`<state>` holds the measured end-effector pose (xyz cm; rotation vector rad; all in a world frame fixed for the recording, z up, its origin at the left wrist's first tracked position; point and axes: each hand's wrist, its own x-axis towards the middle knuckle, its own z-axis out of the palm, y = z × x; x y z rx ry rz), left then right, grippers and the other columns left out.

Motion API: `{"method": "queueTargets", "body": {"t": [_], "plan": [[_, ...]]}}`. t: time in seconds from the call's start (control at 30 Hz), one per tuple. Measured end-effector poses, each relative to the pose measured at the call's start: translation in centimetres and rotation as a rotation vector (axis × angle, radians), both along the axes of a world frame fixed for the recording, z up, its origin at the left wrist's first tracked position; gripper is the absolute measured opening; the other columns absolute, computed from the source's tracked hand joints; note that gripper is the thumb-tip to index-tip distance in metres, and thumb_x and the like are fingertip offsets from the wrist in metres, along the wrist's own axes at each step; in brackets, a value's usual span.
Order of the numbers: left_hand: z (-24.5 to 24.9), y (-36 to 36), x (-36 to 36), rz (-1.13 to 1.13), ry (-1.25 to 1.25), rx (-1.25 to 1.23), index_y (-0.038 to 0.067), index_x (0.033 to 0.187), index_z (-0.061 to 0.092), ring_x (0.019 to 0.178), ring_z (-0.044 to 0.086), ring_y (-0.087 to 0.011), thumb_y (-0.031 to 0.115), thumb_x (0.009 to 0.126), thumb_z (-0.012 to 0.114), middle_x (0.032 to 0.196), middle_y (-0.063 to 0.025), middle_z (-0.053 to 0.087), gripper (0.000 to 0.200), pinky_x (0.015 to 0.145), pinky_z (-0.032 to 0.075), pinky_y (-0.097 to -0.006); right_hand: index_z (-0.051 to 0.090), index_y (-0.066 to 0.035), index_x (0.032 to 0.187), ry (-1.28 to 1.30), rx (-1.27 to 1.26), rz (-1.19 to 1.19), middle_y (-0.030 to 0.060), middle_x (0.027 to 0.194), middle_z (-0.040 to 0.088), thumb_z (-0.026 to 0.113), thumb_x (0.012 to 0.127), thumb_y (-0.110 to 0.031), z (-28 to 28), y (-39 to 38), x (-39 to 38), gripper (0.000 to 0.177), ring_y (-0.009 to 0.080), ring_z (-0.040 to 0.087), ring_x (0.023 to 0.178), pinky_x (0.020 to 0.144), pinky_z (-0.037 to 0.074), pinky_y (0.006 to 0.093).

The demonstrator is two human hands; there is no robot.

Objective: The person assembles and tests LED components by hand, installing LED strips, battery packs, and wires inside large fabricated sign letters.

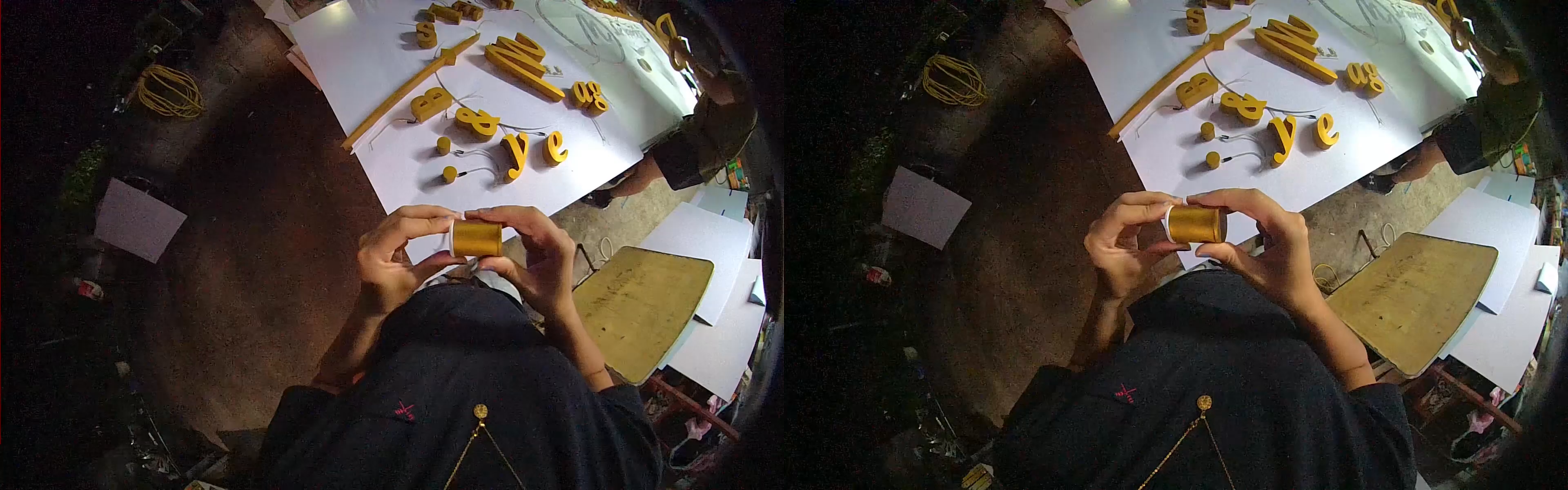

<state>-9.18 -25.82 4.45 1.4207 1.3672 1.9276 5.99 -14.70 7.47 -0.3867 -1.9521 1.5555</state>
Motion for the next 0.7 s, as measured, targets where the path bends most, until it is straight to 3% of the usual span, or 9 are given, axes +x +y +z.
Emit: {"method": "queueTargets", "body": {"t": [0.2,0.43,0.5,0.63,0.7], "plan": [[-0.6,-0.1,-0.6,-0.040,0.022,0.027,-0.001,0.101,0.059,0.099,0.060,-0.0229,0.001,0.068,0.075,0.105,-0.0154,0.061,0.036,0.085,0.050,-0.0328,0.059,0.004,0.107,-0.054,0.051,-0.051,0.0108,0.104,0.064,0.079,0.068,-0.014,0.3,-0.4,0.0,0.047,0.0173,0.062,0.093,0.084,0.049,0.0293],[-1.1,-0.2,-0.6,-0.053,-0.014,0.050,-0.001,0.103,0.059,0.099,0.060,-0.0227,0.003,0.070,0.075,0.106,-0.0155,0.059,0.037,0.086,0.051,-0.0337,0.059,0.005,0.106,-0.020,-0.133,-0.069,0.0125,0.101,0.064,0.078,0.070,-0.015,0.4,-1.0,-0.4,0.046,0.0180,0.062,0.095,0.087,0.048,0.0303],[-0.8,-0.3,-0.4,-0.112,-0.168,0.014,-0.001,0.106,0.058,0.100,0.059,-0.0220,0.003,0.071,0.074,0.107,-0.0151,0.058,0.039,0.089,0.051,-0.0350,0.058,0.005,0.106,-0.001,-0.169,-0.065,0.0127,0.101,0.064,0.078,0.070,-0.015,0.4,-0.9,-0.4,0.045,0.0181,0.062,0.095,0.088,0.048,0.0304],[-0.9,-0.2,-0.2,-0.095,-0.121,-0.019,-0.001,0.109,0.057,0.103,0.058,-0.0219,-0.001,0.072,0.072,0.107,-0.0151,0.058,0.040,0.090,0.051,-0.0358,0.056,0.005,0.111,-0.044,-0.126,-0.034,0.0130,0.105,0.062,0.074,0.075,-0.023,0.7,-0.5,-0.1,0.049,0.0185,0.061,0.096,0.088,0.047,0.0301],[-0.7,-0.3,0.0,-0.180,-0.324,-0.031,-0.003,0.111,0.056,0.105,0.057,-0.0226,-0.006,0.072,0.070,0.109,-0.0150,0.057,0.041,0.090,0.051,-0.0356,0.055,0.005,0.114,-0.070,-0.161,0.001,0.0134,0.108,0.061,0.072,0.078,-0.025,1.0,-0.3,-0.2,0.050,0.0185,0.061,0.098,0.089,0.046,0.0302]]}}
